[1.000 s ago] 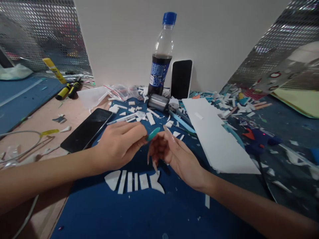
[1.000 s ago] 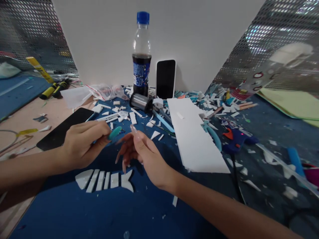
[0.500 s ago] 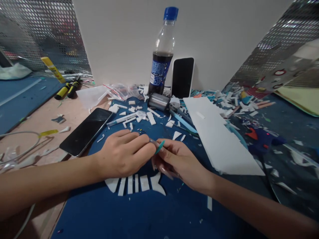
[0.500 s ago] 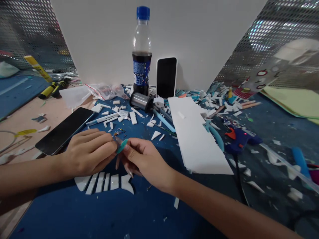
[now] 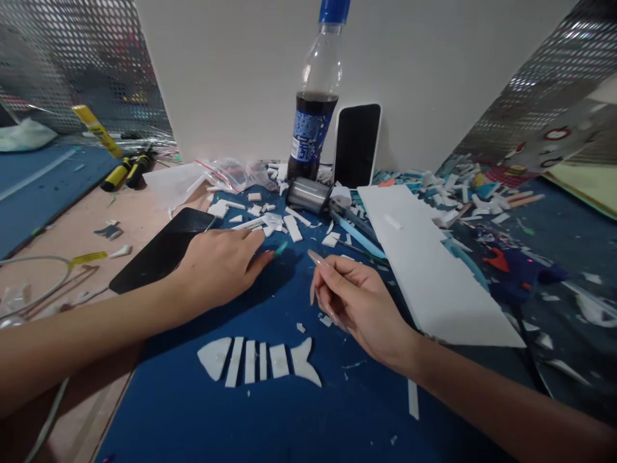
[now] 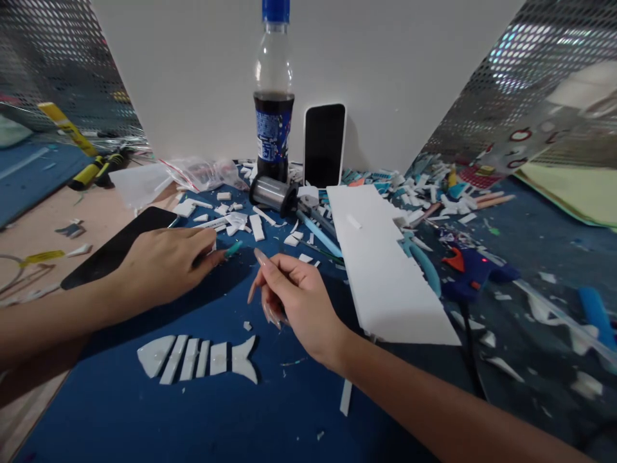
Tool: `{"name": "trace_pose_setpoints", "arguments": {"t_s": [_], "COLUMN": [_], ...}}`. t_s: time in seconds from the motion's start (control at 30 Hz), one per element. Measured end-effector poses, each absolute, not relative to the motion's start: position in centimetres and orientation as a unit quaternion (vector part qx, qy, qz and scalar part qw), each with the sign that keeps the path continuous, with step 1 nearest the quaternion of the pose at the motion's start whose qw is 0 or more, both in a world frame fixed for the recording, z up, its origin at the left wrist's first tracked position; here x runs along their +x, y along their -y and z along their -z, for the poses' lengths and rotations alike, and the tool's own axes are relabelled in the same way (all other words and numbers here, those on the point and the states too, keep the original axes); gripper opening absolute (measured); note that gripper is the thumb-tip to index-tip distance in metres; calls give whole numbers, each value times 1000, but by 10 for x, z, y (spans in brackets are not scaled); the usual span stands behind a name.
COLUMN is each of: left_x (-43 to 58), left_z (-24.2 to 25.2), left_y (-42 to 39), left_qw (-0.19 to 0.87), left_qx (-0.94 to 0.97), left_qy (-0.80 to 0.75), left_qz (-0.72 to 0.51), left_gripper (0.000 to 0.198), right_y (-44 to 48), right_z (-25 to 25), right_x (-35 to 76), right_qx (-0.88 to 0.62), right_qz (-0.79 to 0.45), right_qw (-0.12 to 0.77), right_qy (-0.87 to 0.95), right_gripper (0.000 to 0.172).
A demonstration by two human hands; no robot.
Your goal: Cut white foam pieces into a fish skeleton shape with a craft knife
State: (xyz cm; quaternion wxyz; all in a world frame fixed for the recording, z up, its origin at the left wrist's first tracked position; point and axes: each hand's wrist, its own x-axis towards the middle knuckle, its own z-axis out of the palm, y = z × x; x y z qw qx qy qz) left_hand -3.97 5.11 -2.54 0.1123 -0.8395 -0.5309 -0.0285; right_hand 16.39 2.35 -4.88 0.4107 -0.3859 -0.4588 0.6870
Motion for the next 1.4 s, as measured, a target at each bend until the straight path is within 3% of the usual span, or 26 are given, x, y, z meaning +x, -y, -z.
{"name": "trace_pose_setpoints", "arguments": {"t_s": [0.47, 0.8, 1.0, 1.27, 1.4], "left_x": [-44, -44, -44, -42, -44], "left_z": [33, 32, 33, 35, 30], "left_y": [-54, -54, -56, -53, -56], "left_qw": [94, 55, 115, 117, 168], "left_qx": [-881, -939, -912, -946, -923], "left_qy": [461, 340, 395, 301, 342], "left_qz": [-55, -10, -8, 38, 46], "left_gripper": [38, 34, 43, 36, 44], "right_y": [-23, -24, -23, -23, -23], "right_z": [44, 47, 45, 46, 46], "right_x": [164, 164, 163, 163, 163], "right_qx": [-393, -391, -396, -392, -394], "right_qz": [-708, -707, -709, -705, -702], "right_qw": [382, 382, 379, 385, 386], "right_qy": [446, 449, 444, 448, 450], "right_gripper": [32, 31, 32, 31, 31]}}
